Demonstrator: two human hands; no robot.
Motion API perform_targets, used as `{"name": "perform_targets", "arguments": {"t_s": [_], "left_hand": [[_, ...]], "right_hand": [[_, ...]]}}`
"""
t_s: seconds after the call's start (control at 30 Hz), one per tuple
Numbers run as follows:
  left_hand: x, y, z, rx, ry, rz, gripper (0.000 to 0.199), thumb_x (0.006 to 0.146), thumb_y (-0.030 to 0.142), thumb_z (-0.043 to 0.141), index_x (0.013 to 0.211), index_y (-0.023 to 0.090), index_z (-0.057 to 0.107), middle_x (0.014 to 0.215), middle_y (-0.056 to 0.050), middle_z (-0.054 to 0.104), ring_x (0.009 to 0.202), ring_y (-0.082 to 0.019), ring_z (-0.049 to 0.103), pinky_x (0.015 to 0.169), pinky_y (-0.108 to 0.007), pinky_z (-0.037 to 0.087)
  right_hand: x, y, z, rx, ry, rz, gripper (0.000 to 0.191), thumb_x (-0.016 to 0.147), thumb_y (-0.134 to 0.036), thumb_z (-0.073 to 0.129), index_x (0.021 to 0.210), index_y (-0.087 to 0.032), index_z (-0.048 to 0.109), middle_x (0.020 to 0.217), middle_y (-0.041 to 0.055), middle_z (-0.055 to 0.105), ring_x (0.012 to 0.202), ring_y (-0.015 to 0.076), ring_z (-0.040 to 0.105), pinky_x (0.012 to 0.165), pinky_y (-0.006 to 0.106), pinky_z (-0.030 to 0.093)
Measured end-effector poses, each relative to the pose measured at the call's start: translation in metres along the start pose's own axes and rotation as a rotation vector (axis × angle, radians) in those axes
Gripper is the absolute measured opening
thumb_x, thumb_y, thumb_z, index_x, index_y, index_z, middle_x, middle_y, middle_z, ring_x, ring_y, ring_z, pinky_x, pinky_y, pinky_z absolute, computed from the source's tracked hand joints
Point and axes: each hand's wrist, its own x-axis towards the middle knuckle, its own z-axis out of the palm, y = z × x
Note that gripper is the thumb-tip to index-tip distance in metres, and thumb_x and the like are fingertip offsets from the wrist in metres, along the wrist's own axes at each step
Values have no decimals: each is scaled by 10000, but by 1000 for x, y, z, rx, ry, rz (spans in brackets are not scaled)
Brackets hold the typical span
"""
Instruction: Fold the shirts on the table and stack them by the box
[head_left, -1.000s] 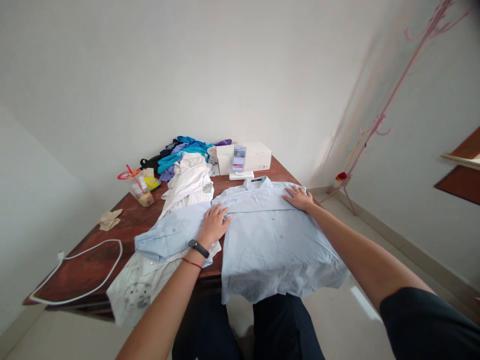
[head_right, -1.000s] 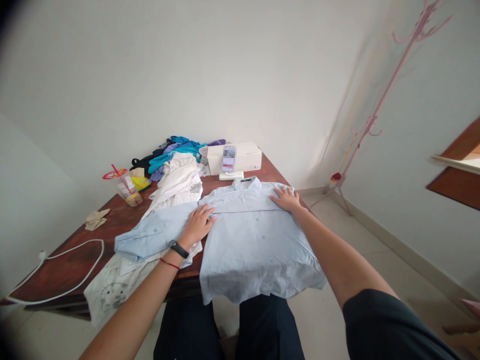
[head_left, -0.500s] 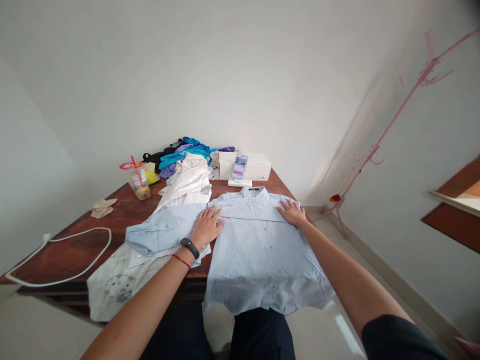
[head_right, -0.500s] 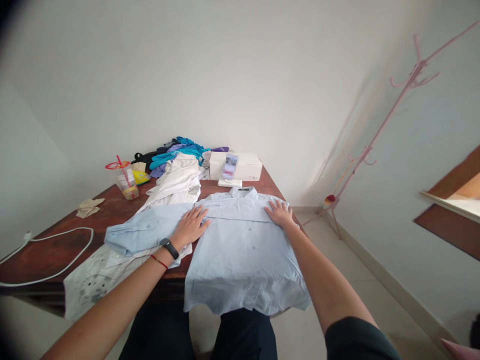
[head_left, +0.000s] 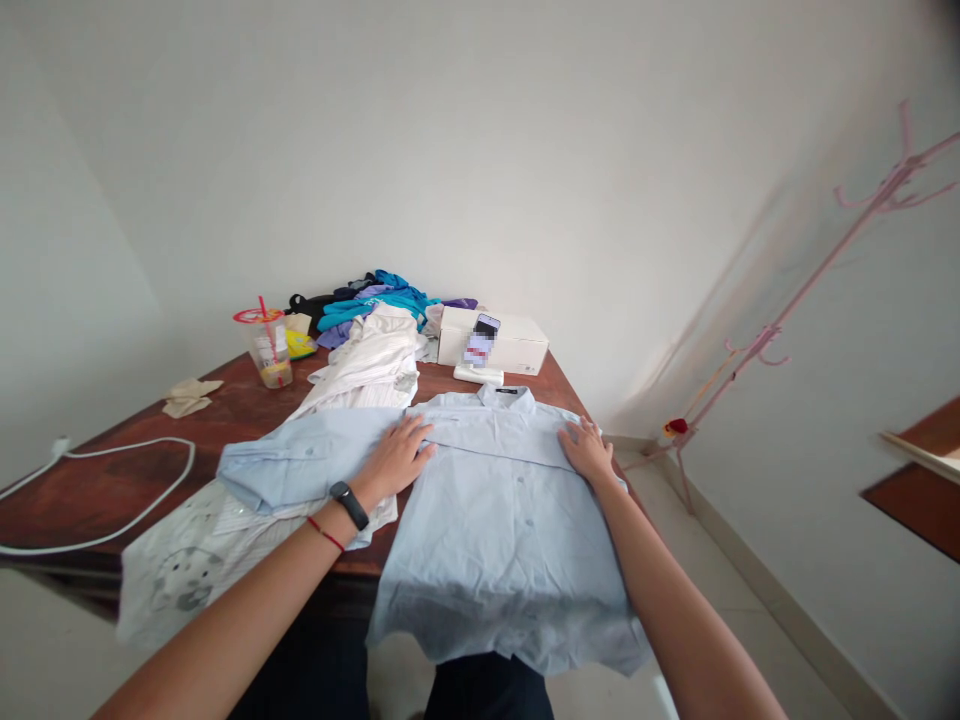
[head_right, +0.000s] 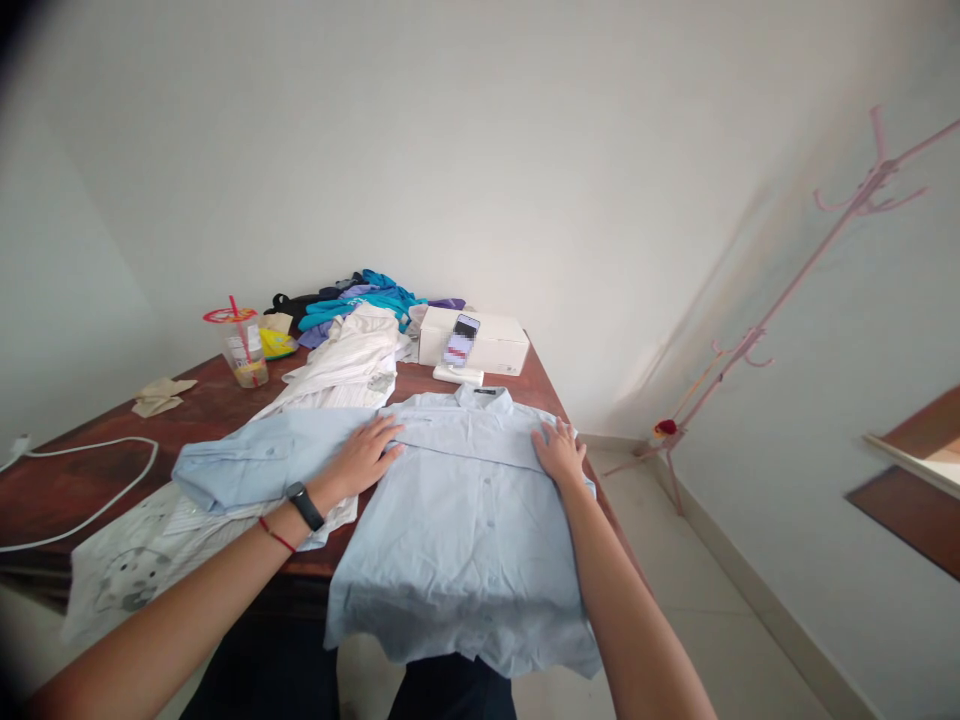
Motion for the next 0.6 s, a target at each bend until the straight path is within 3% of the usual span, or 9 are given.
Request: {"name": "perform_targets", "arguments": {"t_s": [0.1,0.17,0.23,0.33,0.43,0.5,0.6], "left_hand": [[3,5,-14,-98,80,69,381,996,344,476,1289,183,659,1481,-133,551,1452,-309,415,1179,-515,373],[0,12,-34,-146,127,100,352,990,349,487,1237,195,685,1448,-117,583,1431,-296,446,1178,-498,385],[-11,17,-60,-164,170,85,348,994,384,488,1218,209,689,1417,-100,609,1394,-276,491,1168,-469,404],[-44,13,-103,-104,289,-30,359,988,436,487,1194,212,678,1319,-91,665,1278,-251,588,1143,-429,426],[-87,-13,-141,102,397,-223,420,967,479,467,1191,183,663,1290,-117,669,1219,-276,616,1110,-430,443],[-112,-38,-159,280,409,-344,538,952,526,424,1254,134,637,1310,-162,648,1246,-327,593,1120,-470,419],[-131,-74,-174,417,223,-586,779,922,635,383,1384,30,543,1335,-259,615,1266,-417,573,1059,-530,449]], "right_hand": [[-1,2,-5,126,135,-30,495,990,-464,389,1350,-227,631,1586,115,431,1510,358,282,1166,691,180],[0,3,-9,218,235,-105,445,961,-411,422,1234,-189,695,1460,147,573,1425,364,428,1158,655,234],[2,3,-13,300,296,-184,422,940,-380,421,1124,-159,728,1303,162,680,1275,335,579,1121,553,351],[5,2,-16,374,303,-239,418,936,-397,409,1061,-170,738,1153,132,746,1071,267,685,988,387,480],[5,-2,-16,453,279,-272,396,923,-421,436,1035,-193,740,980,90,778,911,237,716,877,334,513],[3,-6,-16,526,242,-284,375,906,-422,457,998,-195,740,844,66,771,803,226,716,808,321,519],[-2,-12,-18,634,175,-265,359,885,-429,474,951,-188,732,733,47,745,651,203,685,706,305,514]]}}
